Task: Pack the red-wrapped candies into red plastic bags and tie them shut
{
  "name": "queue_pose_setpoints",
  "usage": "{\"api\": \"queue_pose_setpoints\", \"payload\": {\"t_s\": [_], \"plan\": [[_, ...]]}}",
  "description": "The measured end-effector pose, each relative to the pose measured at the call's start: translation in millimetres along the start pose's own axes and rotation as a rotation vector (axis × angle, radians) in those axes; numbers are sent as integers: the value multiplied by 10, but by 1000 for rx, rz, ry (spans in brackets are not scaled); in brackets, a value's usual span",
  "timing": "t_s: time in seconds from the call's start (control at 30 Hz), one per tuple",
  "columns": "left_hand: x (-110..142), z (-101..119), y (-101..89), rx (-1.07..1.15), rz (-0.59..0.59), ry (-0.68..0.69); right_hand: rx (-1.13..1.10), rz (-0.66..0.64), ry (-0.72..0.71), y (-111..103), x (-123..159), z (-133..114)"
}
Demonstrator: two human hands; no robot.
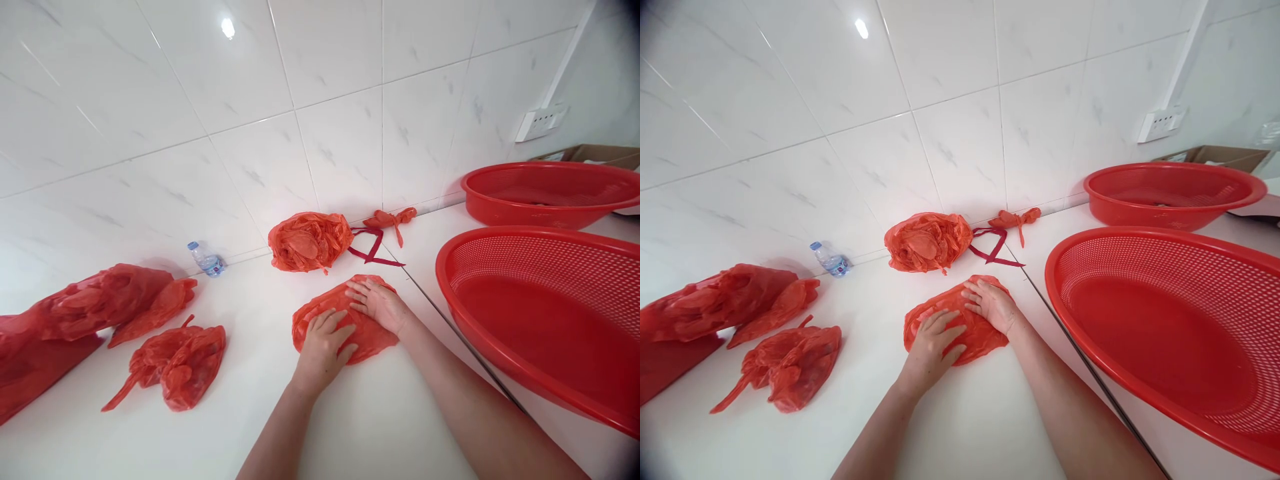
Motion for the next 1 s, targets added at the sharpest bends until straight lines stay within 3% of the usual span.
{"api": "queue_pose_setpoints", "payload": {"t_s": [0.13, 0.3, 0.43, 0.53, 0.63, 0.73, 0.87, 1.0], "plan": [[38, 29, 93, 82, -172, -85, -105, -4, -74, -23, -5, -71], [60, -4, 109, 82, -196, -99, -78, 19, -86, -29, 0, -82], [34, -31, 27, 27, -3, -46, 154, 46, -161, 7, 23, -69], [4, -80, -101, -79, 214, -49, 586, 182, -388, 29, 68, -89], [6, -221, -207, -211, 368, -179, 975, 262, -631, 94, 134, -79], [44, -424, -216, -167, 413, -345, 1130, 189, -681, 143, 158, 9], [110, -654, -134, 133, 385, -579, 1192, 128, -661, 175, 184, 65], [145, -700, -149, 341, 468, -650, 1188, 153, -771, 278, 273, -10]]}}
Point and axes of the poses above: each hand's wrist, its own x-axis away from the middle knuckle, its own y-axis out of the palm, z = x × y, the point moved 4 cm from there along -x, towards the middle knuckle, and after that the axes turned 13 degrees about z, right-handed, at the moved point
